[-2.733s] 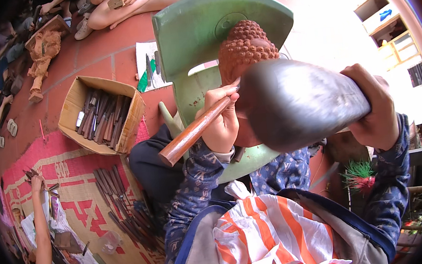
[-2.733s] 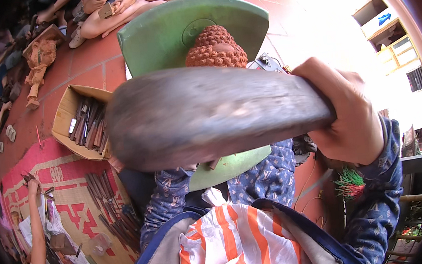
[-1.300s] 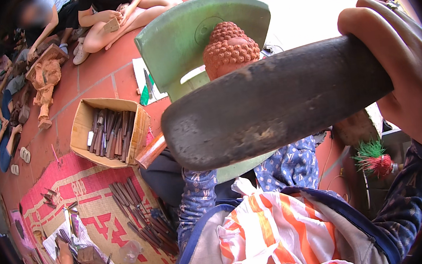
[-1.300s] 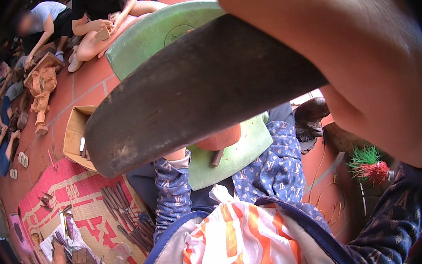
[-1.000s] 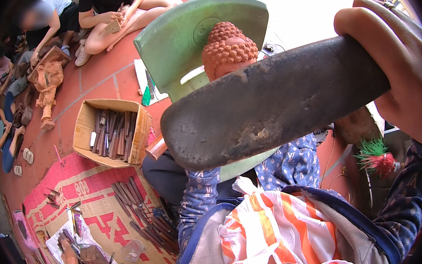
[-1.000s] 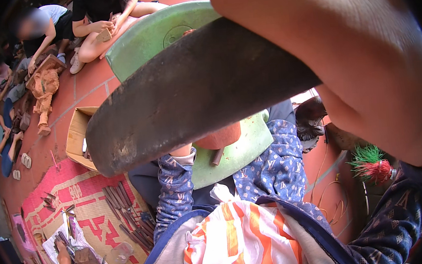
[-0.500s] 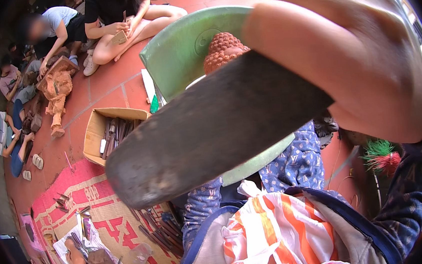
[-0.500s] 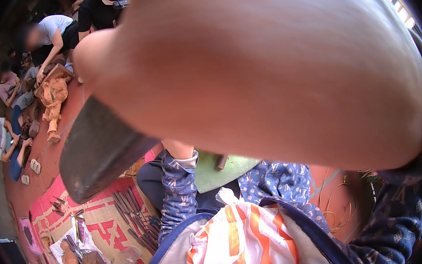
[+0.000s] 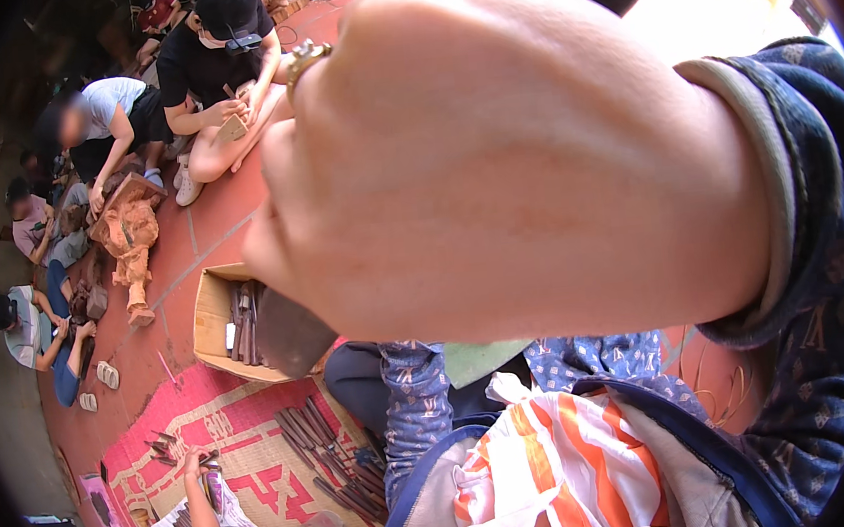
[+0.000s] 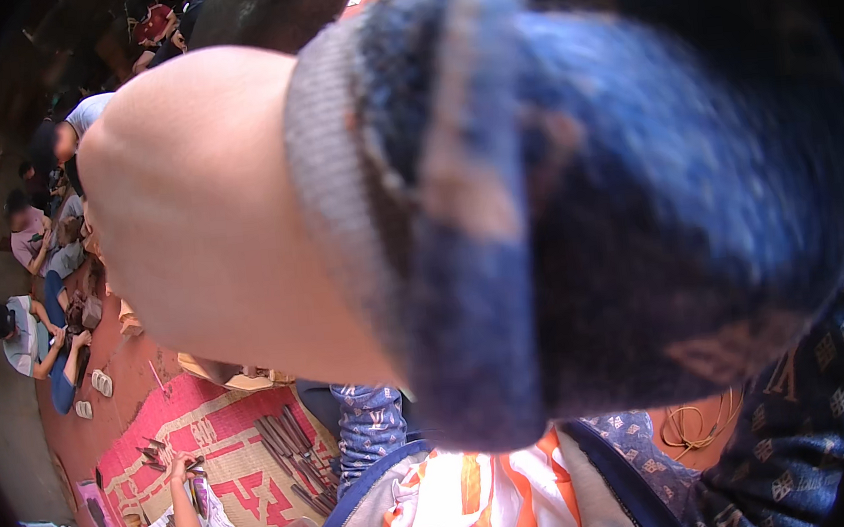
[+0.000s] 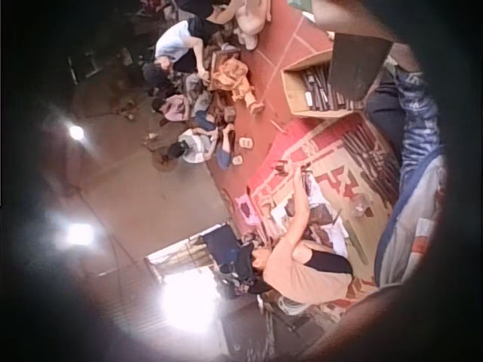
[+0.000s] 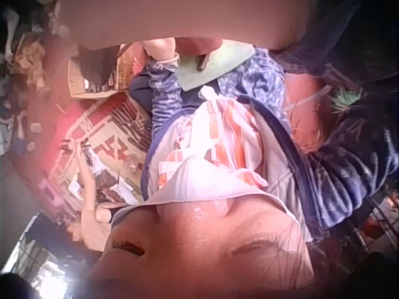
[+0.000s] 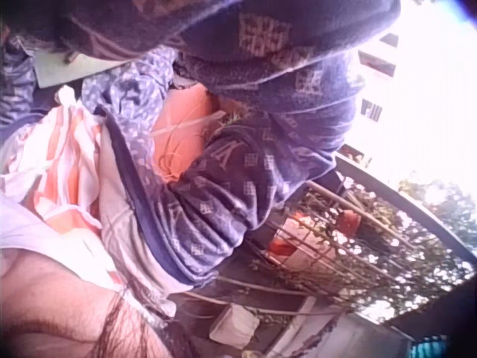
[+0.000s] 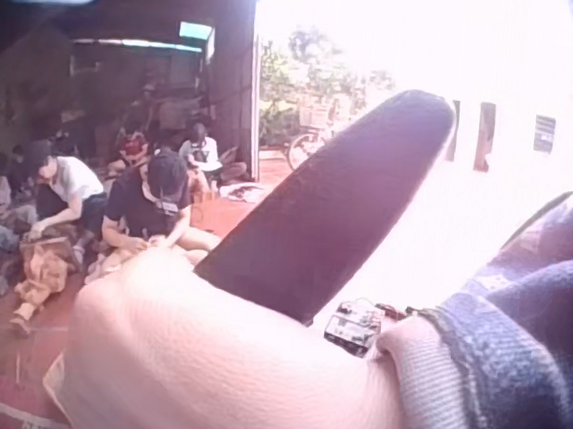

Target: The person carves a reddish-brown Buddha head sculpture using a chisel and mallet. They repeatedly strike the chisel to refine the facial features and hair details while seated on the floor.

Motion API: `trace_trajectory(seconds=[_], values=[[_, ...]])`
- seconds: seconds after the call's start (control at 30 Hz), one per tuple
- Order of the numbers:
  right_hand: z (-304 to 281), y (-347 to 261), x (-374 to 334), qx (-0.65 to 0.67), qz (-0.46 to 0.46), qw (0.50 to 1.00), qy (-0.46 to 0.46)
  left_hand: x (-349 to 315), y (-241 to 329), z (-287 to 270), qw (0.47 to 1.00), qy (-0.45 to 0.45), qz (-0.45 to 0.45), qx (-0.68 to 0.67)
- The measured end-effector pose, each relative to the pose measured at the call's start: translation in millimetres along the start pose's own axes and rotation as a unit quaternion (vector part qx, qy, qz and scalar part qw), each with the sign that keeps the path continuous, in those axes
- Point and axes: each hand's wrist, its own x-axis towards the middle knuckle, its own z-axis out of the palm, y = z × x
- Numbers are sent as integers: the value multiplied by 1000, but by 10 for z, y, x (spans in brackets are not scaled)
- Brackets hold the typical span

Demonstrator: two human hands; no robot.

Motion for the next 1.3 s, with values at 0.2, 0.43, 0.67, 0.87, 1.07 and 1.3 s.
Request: trace_trajectory(seconds=[0.2,0.43,0.67,0.87,1.07,1.3], values=[[-27,141,-221,28,62,998,4,-193,-129,-354,978,7,-207,-2],[782,149,-1410,380,350,855,49,-210,-45,-772,938,76,-287,-179],[1769,-895,-2048,725,576,377,25,-442,-165,-668,833,16,-483,-270],[2040,-1390,-1898,777,572,256,58,-596,-295,-421,919,-135,-355,-109],[2184,-1427,-1800,769,572,279,60,-680,-335,-301,871,-189,-406,-201],[2265,-1372,-1711,807,531,255,40,-709,-300,-251,867,-170,-421,-205]])
